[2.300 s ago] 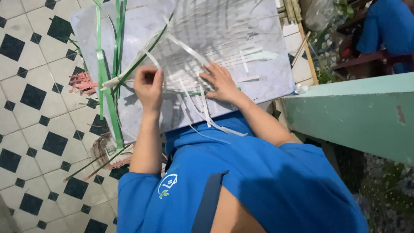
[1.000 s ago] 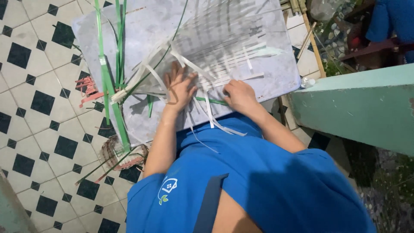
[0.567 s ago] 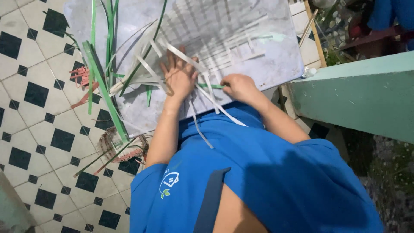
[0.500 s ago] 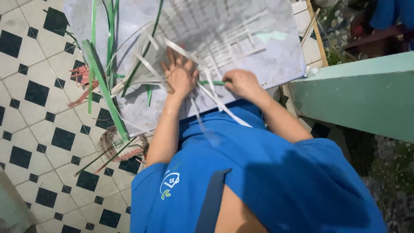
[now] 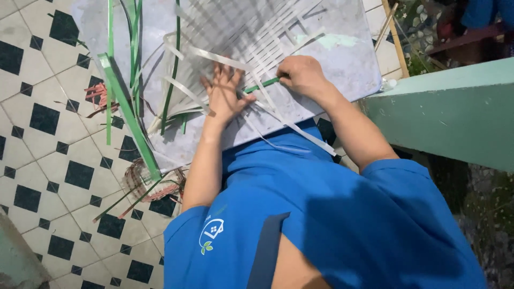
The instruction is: The person is weaving white and green plastic strips together on a flat surface to create a woven mat or bag component.
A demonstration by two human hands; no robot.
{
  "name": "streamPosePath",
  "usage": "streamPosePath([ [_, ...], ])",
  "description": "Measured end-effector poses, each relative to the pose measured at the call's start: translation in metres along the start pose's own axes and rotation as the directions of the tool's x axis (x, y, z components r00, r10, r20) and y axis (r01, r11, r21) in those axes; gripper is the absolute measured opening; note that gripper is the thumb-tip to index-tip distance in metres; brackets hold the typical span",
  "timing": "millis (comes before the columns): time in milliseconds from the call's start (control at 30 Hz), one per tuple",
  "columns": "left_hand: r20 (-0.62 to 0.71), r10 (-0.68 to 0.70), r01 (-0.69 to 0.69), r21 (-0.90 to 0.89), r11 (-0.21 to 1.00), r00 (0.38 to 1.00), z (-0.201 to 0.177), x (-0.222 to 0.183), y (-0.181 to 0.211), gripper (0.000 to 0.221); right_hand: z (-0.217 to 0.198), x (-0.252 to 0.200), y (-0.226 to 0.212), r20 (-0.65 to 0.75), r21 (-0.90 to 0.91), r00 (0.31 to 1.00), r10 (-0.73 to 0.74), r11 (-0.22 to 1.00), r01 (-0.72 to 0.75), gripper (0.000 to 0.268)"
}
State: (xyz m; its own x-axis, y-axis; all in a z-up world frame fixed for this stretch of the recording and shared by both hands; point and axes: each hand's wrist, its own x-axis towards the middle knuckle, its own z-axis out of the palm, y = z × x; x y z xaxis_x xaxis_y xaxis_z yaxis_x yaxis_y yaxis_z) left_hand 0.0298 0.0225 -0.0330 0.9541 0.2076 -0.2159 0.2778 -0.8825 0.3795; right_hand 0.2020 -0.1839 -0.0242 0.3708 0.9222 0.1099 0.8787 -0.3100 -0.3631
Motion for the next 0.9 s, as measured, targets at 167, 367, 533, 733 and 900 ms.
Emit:
streamPosePath([
  [167,0.031,-0.034,0.035,-0.010,0.999,0.999,-0.028,-0.004,0.019,0.085,0.005,0.010,0.015,-0.023,0.000,0.998,-0.057,0.998,0.057,0.004],
  [367,0.010,-0.075,0.074,0.058,0.996,0.997,-0.033,-0.004,0.028,0.083,0.000,0.020,0.018,-0.104,-0.106,0.971,-0.215,0.973,0.204,0.006],
  [533,0.037,-0.096,0.092,0.098,0.991,0.995,-0.034,0.003,0.033,0.084,-0.007,0.031,0.017,-0.179,-0.275,0.912,-0.369,0.909,0.314,0.015],
  [733,0.031,-0.118,0.117,0.032,0.993,0.992,-0.033,0.001,0.031,0.066,-0.004,0.035,0.021,-0.045,-0.269,0.948,-0.316,0.918,0.293,0.017],
  [900,-0.028,-0.061,0.061,-0.006,0.998,0.998,-0.041,-0.001,0.030,0.062,0.007,0.032,0.026,-0.038,-0.241,0.968,-0.246,0.943,0.230,0.009],
])
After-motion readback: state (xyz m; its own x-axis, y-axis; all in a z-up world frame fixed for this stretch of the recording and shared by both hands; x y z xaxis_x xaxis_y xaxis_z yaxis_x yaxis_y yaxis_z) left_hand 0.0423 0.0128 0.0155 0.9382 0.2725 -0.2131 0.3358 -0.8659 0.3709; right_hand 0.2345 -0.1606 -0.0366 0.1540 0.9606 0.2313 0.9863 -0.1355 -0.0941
